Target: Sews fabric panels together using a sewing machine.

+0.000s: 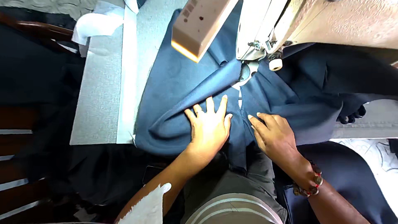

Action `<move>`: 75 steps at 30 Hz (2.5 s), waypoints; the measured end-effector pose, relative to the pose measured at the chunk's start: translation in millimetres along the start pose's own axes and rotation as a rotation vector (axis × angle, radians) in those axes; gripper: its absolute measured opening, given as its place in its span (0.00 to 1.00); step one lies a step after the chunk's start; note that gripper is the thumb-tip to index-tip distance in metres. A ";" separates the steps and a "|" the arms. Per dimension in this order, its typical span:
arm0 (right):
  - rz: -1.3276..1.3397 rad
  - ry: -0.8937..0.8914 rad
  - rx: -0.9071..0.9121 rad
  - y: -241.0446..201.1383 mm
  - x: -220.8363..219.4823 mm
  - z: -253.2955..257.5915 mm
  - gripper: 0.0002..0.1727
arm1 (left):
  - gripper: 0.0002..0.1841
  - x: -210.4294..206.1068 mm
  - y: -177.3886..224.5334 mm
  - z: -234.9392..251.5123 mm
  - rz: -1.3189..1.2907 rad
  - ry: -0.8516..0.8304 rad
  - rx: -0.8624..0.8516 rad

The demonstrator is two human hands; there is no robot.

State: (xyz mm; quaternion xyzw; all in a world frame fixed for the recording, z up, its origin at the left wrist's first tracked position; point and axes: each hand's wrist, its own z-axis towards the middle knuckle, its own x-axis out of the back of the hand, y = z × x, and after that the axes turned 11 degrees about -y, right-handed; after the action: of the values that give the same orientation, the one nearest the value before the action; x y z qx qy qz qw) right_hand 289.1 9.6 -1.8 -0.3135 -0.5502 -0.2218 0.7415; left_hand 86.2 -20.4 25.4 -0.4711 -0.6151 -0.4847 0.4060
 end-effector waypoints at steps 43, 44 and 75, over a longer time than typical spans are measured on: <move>0.839 0.345 -0.263 -34.0 -23.4 54.2 0.16 | 0.10 44.5 -54.4 91.7 -0.547 0.031 -0.780; 0.840 0.349 -0.260 -34.0 -23.7 53.9 0.16 | 0.10 43.9 -54.2 92.6 -0.545 0.041 -0.790; 0.296 0.086 -0.112 0.5 -12.6 43.9 0.13 | 0.05 7.7 -39.4 96.1 -0.660 0.266 -0.639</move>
State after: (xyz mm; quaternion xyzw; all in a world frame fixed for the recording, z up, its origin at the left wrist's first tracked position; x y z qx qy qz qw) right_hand 256.0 40.9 -5.2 -0.4222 -0.4526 -0.1539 0.7702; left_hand 42.0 71.7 5.1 -0.2858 -0.4948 -0.8086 0.1404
